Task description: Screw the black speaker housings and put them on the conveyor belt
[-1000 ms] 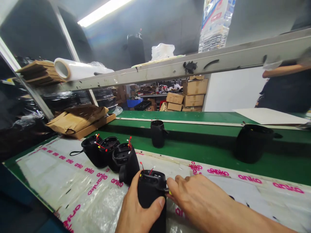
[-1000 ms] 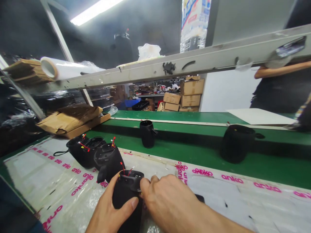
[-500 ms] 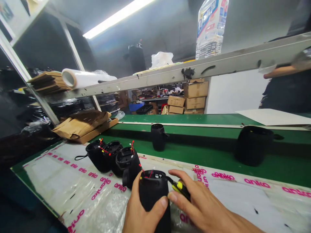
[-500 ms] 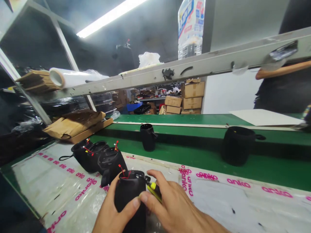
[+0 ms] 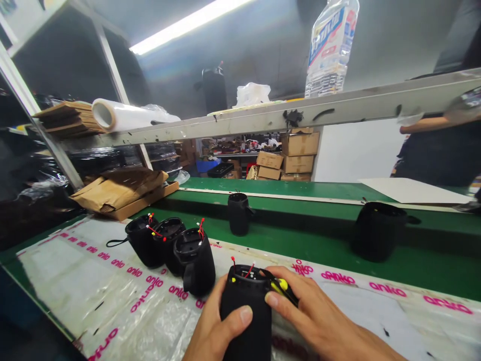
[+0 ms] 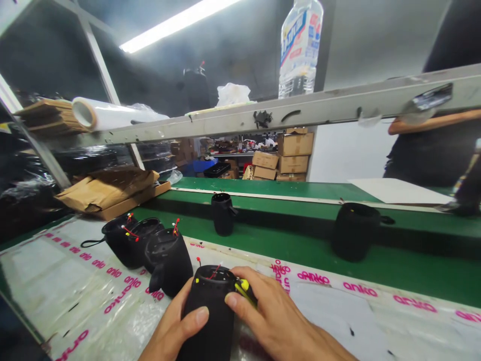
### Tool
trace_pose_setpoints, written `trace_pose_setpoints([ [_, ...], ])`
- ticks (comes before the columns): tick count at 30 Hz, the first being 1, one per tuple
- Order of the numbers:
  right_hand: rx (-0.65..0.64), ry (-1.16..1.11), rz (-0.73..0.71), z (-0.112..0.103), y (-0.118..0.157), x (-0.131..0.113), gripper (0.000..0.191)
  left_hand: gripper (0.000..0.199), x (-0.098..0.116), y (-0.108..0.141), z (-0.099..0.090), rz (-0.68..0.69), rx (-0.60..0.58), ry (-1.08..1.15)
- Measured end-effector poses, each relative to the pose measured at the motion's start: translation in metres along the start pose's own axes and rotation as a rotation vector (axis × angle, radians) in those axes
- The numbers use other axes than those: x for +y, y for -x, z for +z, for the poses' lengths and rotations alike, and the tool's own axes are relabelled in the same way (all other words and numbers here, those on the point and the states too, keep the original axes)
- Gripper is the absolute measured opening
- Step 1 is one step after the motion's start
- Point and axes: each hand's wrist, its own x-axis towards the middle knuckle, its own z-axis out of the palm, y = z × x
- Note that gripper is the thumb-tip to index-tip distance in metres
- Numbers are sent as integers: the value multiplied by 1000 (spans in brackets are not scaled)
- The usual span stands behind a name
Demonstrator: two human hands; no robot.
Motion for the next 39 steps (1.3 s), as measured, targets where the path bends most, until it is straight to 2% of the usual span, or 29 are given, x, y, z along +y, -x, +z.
trace_pose_setpoints([
  [3, 98, 223, -103, -6, 4, -5, 31, 66, -2, -1, 1, -10, 54, -94],
  [6, -2, 461, -245, -15, 4, -19, 10, 66, -2, -2, 5, 37, 102, -188],
  [8, -99, 616, -282, -18, 2, -26, 2, 69, -2, -4, 9, 90, 128, -212],
  [13, -203, 856, -389, -19, -5, -31, 17, 69, 0, -6, 17, 139, 77, -235],
  [16, -229, 905, -434, -19, -6, -27, 22, 70, 0, -5, 17, 135, 91, -263],
  [20, -199, 977, -482, -24, -2, -24, 21, 72, -3, -4, 17, 142, 116, -339],
  [23, -210, 1065, -530, -33, 2, -32, 25, 77, -9, -5, 19, 159, 207, -416],
  [28, -320, 1198, -573, -46, 1, -51, 26, 75, -19, -11, 22, 185, 373, -539],
  [30, -344, 1183, -564, -45, -1, -52, 26, 72, -23, -13, 23, 213, 397, -552],
  [34, -270, 1179, -528, -40, -1, -51, 25, 73, -26, -12, 25, 237, 435, -567],
  [36, -287, 1149, -529, -38, 1, -51, 24, 76, -24, -8, 27, 246, 453, -566],
  [39, -278, 988, -498, -36, 5, -50, 19, 76, -15, -1, 27, 236, 384, -470],
])
